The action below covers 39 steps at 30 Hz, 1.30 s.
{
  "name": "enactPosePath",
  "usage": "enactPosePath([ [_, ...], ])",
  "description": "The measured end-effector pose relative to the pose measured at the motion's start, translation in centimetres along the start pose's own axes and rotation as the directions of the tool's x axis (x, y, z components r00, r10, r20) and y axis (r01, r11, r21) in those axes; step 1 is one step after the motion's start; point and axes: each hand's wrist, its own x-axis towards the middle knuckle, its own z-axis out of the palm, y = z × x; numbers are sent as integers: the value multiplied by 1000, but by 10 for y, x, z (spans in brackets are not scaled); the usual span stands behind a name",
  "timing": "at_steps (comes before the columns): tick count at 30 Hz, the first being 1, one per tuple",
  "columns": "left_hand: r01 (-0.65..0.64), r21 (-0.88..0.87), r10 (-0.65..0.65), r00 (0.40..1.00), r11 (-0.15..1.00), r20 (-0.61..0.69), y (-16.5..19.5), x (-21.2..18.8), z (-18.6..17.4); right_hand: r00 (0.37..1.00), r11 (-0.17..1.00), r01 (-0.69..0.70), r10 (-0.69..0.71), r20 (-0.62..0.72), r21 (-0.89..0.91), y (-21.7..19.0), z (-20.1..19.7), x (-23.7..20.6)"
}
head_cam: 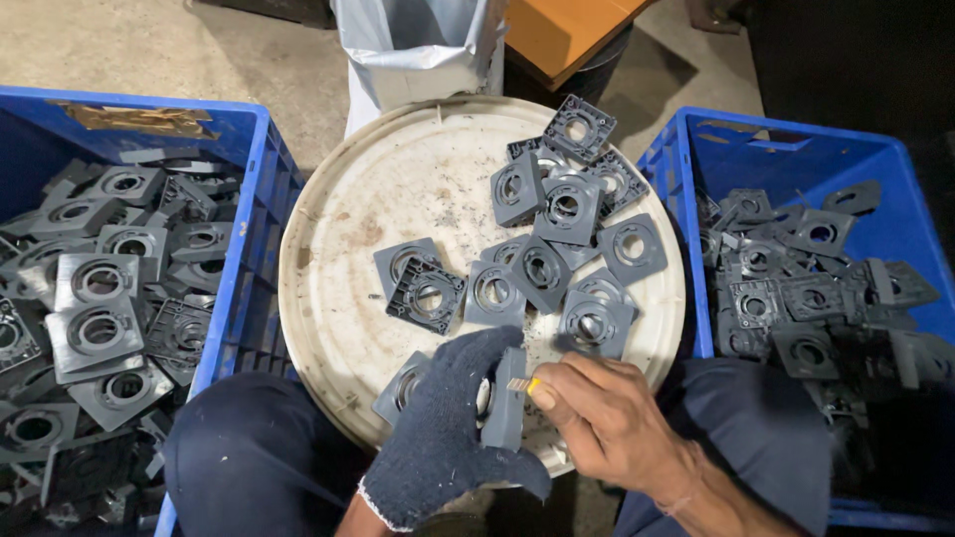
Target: The person cleans plastic parts by using a scraping tool to remove excess material from their edges and surfaces.
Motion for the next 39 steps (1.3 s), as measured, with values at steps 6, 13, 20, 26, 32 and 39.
enactPosePath([
  [6,54,-66,-54,999,996,1,0,-4,5,999,999,15,-16,-39,-38,-3,0,4],
  [13,212,-169,-225,972,963,-61,7,11,-4,995,995,97,-97,12,14,-21,6,-5],
  [20,262,-290,-252,965,921,73,8,8,-4,984,987,-115,129,-122,114,6,2,-2],
  [26,222,-516,-165,974,828,154,-2,2,7,979,990,-102,116,-168,93,12,2,6],
  [32,221,-543,-160,974,810,157,-4,-2,8,978,993,-96,108,-181,73,7,7,8],
  [39,222,-537,-171,975,814,143,-1,-5,9,990,997,78,-76,-115,15,-9,5,-2],
])
